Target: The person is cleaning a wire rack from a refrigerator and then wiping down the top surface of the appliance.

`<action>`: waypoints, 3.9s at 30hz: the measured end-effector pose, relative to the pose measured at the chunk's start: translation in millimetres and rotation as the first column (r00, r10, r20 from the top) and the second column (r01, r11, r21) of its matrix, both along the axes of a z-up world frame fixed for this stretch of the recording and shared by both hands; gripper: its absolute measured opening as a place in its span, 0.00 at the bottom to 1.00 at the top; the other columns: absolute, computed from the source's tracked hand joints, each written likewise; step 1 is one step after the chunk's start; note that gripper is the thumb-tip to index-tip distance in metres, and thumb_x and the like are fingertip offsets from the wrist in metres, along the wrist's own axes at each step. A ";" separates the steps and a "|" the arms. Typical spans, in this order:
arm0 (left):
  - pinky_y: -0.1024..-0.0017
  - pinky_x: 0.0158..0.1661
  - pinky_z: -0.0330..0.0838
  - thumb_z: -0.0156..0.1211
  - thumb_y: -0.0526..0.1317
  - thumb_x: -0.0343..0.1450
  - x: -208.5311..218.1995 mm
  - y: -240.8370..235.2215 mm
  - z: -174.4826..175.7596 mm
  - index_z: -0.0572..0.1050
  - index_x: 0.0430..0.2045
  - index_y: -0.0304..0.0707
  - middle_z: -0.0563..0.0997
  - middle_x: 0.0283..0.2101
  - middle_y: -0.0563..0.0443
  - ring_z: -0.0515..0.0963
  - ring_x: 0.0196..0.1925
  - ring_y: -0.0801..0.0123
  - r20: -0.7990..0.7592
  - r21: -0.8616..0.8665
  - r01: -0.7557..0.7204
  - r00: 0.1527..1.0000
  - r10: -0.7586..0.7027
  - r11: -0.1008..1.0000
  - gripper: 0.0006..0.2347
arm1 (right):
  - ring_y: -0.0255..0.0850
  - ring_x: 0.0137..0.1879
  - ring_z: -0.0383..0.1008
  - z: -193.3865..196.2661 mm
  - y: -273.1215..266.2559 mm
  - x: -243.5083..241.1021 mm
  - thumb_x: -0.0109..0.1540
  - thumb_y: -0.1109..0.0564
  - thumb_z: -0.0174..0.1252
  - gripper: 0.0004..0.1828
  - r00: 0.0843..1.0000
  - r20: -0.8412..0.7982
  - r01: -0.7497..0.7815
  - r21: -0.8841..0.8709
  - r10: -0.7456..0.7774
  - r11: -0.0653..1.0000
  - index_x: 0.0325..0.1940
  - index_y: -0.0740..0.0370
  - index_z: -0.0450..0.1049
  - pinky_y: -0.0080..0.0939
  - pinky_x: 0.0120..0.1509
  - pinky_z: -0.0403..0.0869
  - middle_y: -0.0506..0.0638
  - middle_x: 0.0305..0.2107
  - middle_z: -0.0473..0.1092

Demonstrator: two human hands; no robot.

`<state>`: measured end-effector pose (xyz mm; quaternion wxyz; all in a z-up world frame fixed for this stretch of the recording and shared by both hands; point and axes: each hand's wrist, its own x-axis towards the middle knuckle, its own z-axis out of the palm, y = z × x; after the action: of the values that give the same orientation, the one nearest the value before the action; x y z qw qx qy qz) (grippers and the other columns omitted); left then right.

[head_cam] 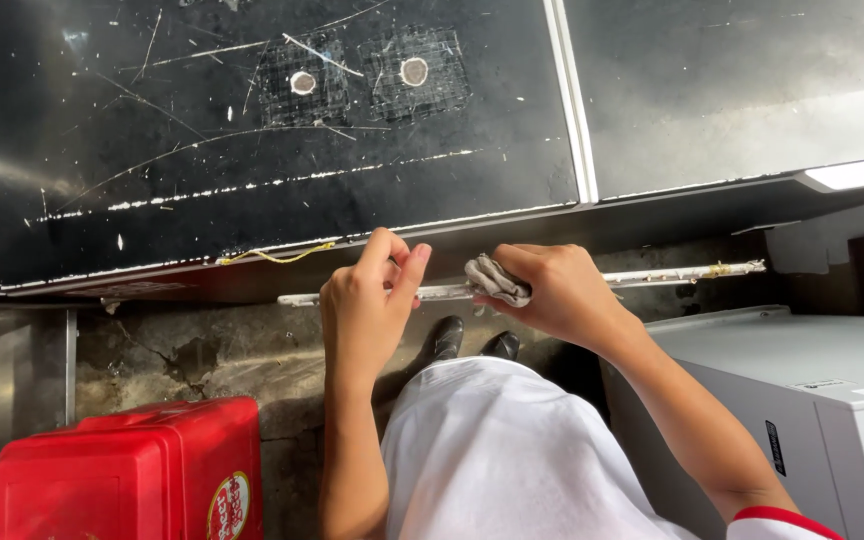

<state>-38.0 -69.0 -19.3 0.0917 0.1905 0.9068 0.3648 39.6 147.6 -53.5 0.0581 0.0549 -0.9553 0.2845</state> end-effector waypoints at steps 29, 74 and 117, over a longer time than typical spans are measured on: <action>0.51 0.53 0.75 0.59 0.38 0.73 40.9 14.1 -86.6 0.65 0.64 0.37 0.73 0.61 0.31 0.76 0.59 0.42 0.300 0.386 0.194 0.898 -0.321 0.902 0.23 | 0.50 0.22 0.68 9.6 -10.2 -6.0 0.54 0.50 0.71 0.16 0.975 0.062 0.218 -0.074 -0.213 0.973 0.27 0.54 0.69 0.40 0.31 0.67 0.50 0.14 0.62; 0.71 0.30 0.78 0.67 0.39 0.69 113.5 64.9 -48.8 0.79 0.36 0.41 0.85 0.31 0.51 0.85 0.28 0.61 -0.384 0.359 -0.022 0.908 0.169 0.933 0.06 | 0.29 0.25 0.55 45.4 10.7 73.4 0.56 0.63 0.74 0.19 0.931 -0.128 0.187 -0.637 -0.343 0.748 0.22 0.60 0.68 0.30 0.32 0.59 0.46 0.15 0.61; 0.72 0.26 0.69 0.67 0.47 0.69 121.2 25.3 -99.6 0.84 0.33 0.47 0.78 0.17 0.53 0.70 0.19 0.72 0.273 0.452 -0.487 0.873 0.405 0.747 0.07 | 0.32 0.22 0.58 31.8 -59.6 50.5 0.56 0.57 0.71 0.16 0.983 0.117 0.184 -0.595 -0.142 0.782 0.22 0.60 0.70 0.32 0.27 0.61 0.49 0.10 0.63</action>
<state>83.1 -43.7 -118.9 0.0195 -0.0444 0.7871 0.6149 90.2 88.0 -21.7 0.0653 -0.0586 -0.8174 0.5694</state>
